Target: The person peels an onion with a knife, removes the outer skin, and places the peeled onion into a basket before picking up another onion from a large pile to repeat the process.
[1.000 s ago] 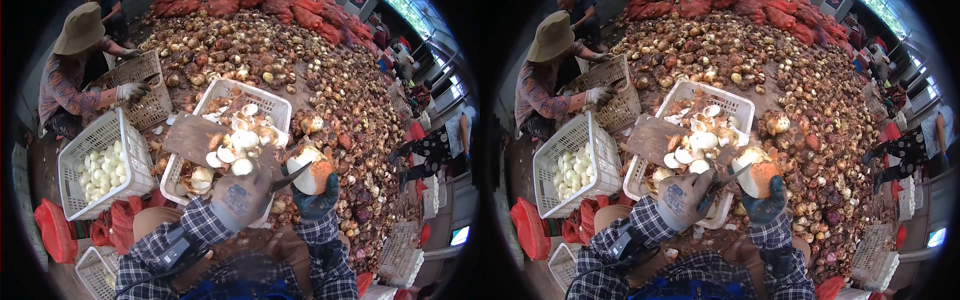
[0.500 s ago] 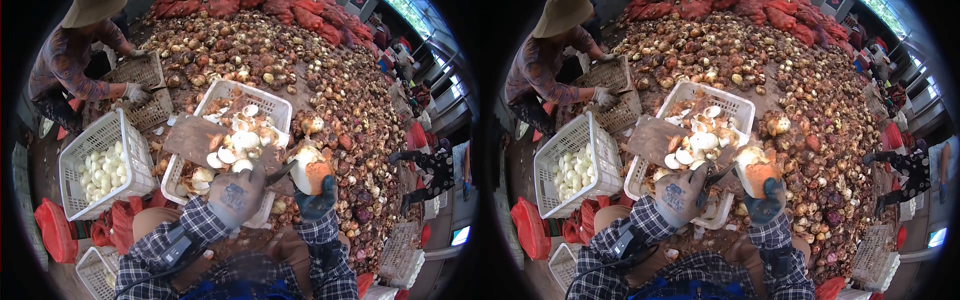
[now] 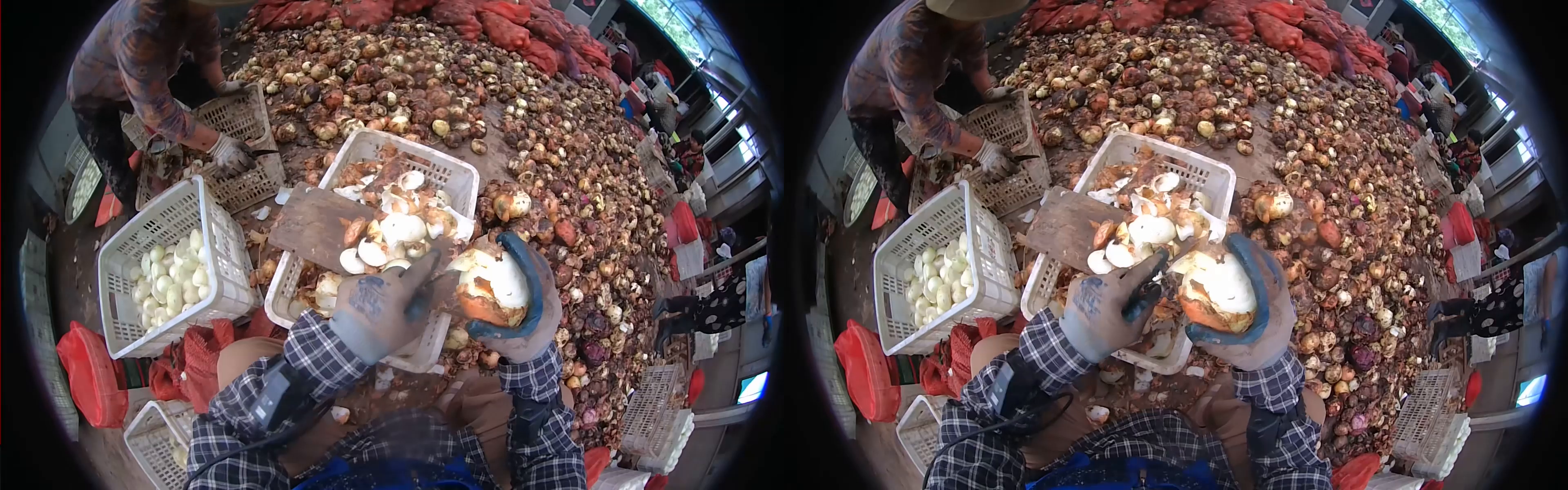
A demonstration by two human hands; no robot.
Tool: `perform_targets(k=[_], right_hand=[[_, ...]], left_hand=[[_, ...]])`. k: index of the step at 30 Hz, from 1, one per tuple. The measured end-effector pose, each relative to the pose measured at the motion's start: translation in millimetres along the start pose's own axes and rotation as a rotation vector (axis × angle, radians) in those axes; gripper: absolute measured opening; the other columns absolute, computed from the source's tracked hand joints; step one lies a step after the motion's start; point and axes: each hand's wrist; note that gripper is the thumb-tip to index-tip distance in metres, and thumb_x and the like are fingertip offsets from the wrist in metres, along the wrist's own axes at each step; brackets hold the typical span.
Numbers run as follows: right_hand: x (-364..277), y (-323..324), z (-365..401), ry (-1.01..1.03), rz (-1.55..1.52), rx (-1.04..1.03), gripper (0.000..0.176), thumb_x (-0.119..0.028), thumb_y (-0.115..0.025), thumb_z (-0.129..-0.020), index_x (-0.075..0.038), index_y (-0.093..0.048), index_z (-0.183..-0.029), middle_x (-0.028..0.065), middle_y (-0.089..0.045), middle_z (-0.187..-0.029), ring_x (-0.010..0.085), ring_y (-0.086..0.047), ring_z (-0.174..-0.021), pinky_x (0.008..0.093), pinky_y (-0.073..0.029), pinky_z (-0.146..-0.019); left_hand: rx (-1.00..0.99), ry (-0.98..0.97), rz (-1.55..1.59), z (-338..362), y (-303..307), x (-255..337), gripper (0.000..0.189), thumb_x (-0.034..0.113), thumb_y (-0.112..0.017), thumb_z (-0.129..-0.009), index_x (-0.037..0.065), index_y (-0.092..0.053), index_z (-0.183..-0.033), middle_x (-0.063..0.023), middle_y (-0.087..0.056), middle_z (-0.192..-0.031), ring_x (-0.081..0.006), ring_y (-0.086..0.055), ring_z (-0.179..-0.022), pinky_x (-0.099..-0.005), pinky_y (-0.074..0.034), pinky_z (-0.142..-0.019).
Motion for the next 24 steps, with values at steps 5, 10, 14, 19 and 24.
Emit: perform_targets(k=[5,10,14,19,24], right_hand=[[10,2,-3,-0.208,-0.349,-0.066,0.101,-0.063,-0.079,-0.057,0.002,-0.049,-0.128,0.016,-0.056,-0.122,0.0262,-0.058,-0.11,0.0381,-0.049,-0.095],[42,-3,19,-0.5,-0.922,-0.176,0.092,-0.06,-0.076,-0.065,0.002,-0.05,-0.127,0.0159,-0.055,-0.124,0.0276,-0.056,-0.113,0.0419,-0.047,-0.097],[34,-12,24,-0.715,-1.773,0.075,0.07,-0.037,-0.068,-0.079,0.001,-0.043,-0.131,0.0178,-0.046,-0.134,0.0341,-0.046,-0.123,0.0521,-0.039,-0.104],[33,-19,25,-0.607,-1.403,-0.029,0.082,-0.046,-0.07,-0.076,0.002,-0.039,-0.134,0.0177,-0.052,-0.127,0.0319,-0.053,-0.117,0.0464,-0.045,-0.099],[-3,-31,5,-0.097,-0.096,-0.229,0.105,-0.068,-0.072,-0.061,0.002,-0.043,-0.133,0.0206,-0.051,-0.127,0.032,-0.054,-0.113,0.0434,-0.044,-0.096]], left_hand=[[-0.151,0.075,0.236,-7,10,-10,0.041,0.016,-0.065,-0.084,0.006,-0.057,-0.123,-0.0106,-0.066,-0.079,-0.018,-0.064,-0.066,-0.0308,-0.05,-0.06],[-0.373,0.365,0.596,-14,13,-23,0.032,0.014,-0.064,-0.086,0.004,-0.061,-0.116,-0.005,-0.066,-0.076,-0.0066,-0.058,-0.059,-0.024,-0.047,-0.053],[-0.38,0.454,1.184,-9,-7,-28,0.027,0.014,-0.064,-0.087,0.0,-0.061,-0.11,-0.0069,-0.066,-0.077,-0.0083,-0.056,-0.056,-0.0239,-0.046,-0.048],[-0.013,0.572,1.665,-1,-68,-36,0.026,0.021,-0.059,-0.092,0.0,-0.054,-0.107,-0.0042,-0.06,-0.071,-0.0103,-0.055,-0.053,-0.0248,-0.046,-0.045],[-0.045,0.507,2.038,-5,-98,-61,0.029,0.025,-0.05,-0.098,0.004,-0.052,-0.118,-0.0091,-0.061,-0.112,-0.0153,-0.058,-0.101,-0.0314,-0.05,-0.087]])
Point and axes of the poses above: each hand's wrist, its own z-axis away from the middle knuckle, its own y-axis out of the back of the hand, x = y × z
